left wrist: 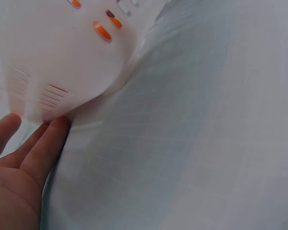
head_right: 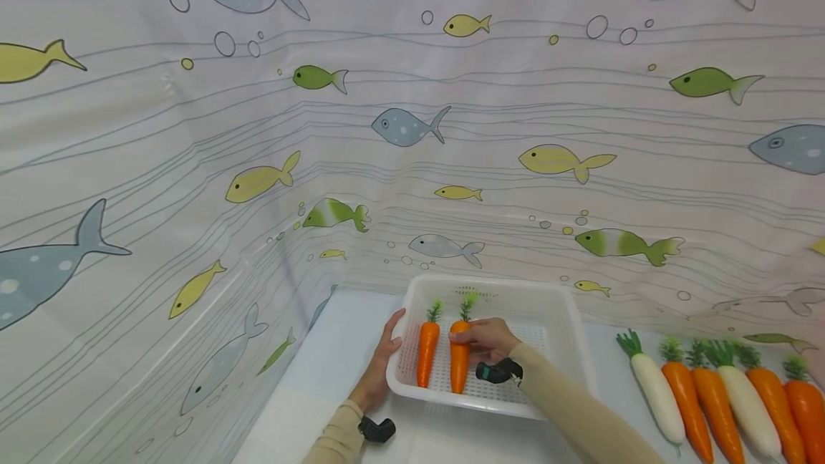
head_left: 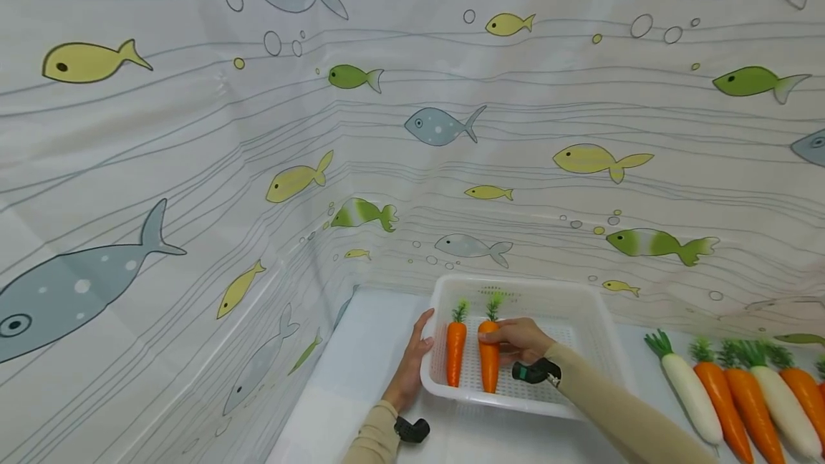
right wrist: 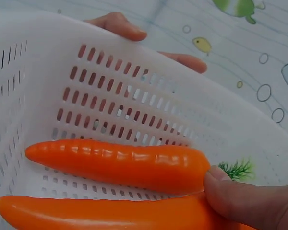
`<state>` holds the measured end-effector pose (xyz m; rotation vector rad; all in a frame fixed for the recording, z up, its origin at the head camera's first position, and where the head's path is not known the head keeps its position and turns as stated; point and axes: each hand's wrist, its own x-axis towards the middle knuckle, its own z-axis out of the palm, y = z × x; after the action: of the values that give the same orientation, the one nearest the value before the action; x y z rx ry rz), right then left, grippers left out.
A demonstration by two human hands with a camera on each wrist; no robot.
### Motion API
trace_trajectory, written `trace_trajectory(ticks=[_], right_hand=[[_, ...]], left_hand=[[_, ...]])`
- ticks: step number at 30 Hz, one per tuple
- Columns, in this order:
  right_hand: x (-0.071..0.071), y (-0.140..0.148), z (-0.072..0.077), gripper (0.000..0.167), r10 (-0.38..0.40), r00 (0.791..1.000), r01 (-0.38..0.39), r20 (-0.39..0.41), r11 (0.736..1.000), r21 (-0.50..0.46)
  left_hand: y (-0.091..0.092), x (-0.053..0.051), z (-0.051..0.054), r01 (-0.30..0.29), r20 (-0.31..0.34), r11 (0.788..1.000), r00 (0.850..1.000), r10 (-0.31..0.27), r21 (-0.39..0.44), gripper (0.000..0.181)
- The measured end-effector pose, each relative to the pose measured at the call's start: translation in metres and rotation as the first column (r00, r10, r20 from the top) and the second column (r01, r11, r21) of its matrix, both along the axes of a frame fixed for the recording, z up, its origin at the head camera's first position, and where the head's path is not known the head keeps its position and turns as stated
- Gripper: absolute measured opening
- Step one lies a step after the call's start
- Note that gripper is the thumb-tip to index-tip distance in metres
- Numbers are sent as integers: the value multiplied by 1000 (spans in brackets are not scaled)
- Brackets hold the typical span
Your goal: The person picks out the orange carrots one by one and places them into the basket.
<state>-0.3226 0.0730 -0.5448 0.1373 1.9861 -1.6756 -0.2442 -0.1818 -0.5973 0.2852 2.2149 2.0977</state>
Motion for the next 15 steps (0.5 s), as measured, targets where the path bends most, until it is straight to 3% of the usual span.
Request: trace_trajectory(ticks=[10, 15], right_hand=[[-4, -9, -4, 43, 0, 1000, 2, 25, 996, -87], [-7, -12, -5, 39, 24, 1000, -23, 14, 997, -73]], left_hand=[[2, 0, 3, -3, -11, 1000, 1000, 3, -9, 59], [0, 0, 1, -1, 3, 1000, 1000, 1, -7, 60]])
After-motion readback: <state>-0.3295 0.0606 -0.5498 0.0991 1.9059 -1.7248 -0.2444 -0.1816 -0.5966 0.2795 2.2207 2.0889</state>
